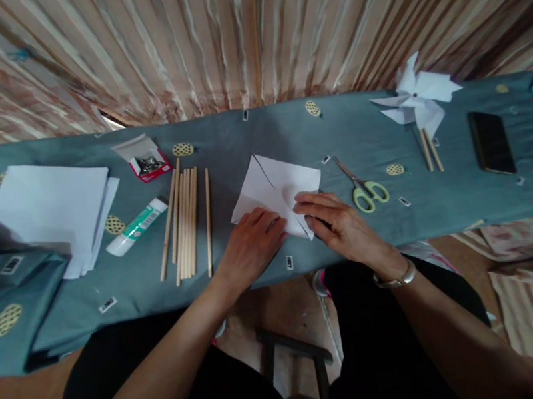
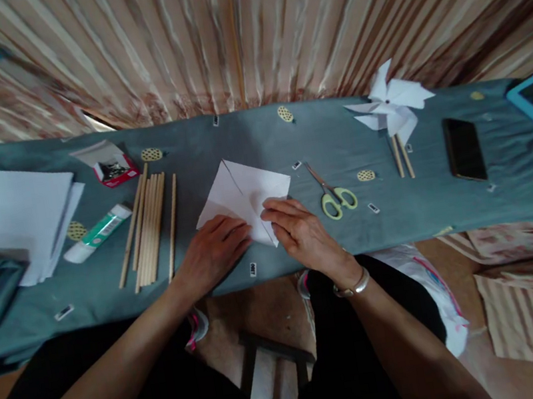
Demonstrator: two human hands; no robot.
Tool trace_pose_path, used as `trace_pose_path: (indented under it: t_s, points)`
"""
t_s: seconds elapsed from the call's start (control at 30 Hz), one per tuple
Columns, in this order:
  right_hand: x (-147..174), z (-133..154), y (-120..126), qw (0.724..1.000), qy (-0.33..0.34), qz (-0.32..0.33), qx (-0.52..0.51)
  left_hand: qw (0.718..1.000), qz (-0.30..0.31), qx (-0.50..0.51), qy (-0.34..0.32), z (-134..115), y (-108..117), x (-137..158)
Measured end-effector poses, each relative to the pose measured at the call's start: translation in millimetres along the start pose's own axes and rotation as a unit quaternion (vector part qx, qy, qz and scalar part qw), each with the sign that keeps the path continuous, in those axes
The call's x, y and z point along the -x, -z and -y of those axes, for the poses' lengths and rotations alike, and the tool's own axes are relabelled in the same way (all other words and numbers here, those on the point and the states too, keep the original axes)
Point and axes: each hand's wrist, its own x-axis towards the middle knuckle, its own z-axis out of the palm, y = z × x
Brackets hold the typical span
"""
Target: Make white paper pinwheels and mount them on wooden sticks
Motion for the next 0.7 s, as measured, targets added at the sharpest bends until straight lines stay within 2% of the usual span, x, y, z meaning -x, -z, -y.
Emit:
trace_pose_path:
  t_s: [0.17, 0.4, 0.57, 0.7]
  points:
    - [-1.5, -2.8, 3.8, 0.993, -0.052, 0.008, -0.102, 0.996, -0.048, 0.072, 0.024, 2.6, -5.0, -1.2]
    - [-12.1, 3.4, -1.4, 0.957, -0.130, -0.030, -0.257, 0.982, -0.087, 0.157, 0.057, 6.1, -9.4, 0.2]
    - [-20.9, 4.0, -13.2, 0.950, -0.138, -0.079, -0.269, 0.979, -0.081, 0.170, 0.077, 4.9, -7.8, 0.1]
    - [-23.7, 8.1, -20.4, 0.962, -0.144, -0.107, -0.206, 0.983, -0.060, 0.152, 0.082, 2.7, -6.0, -0.8]
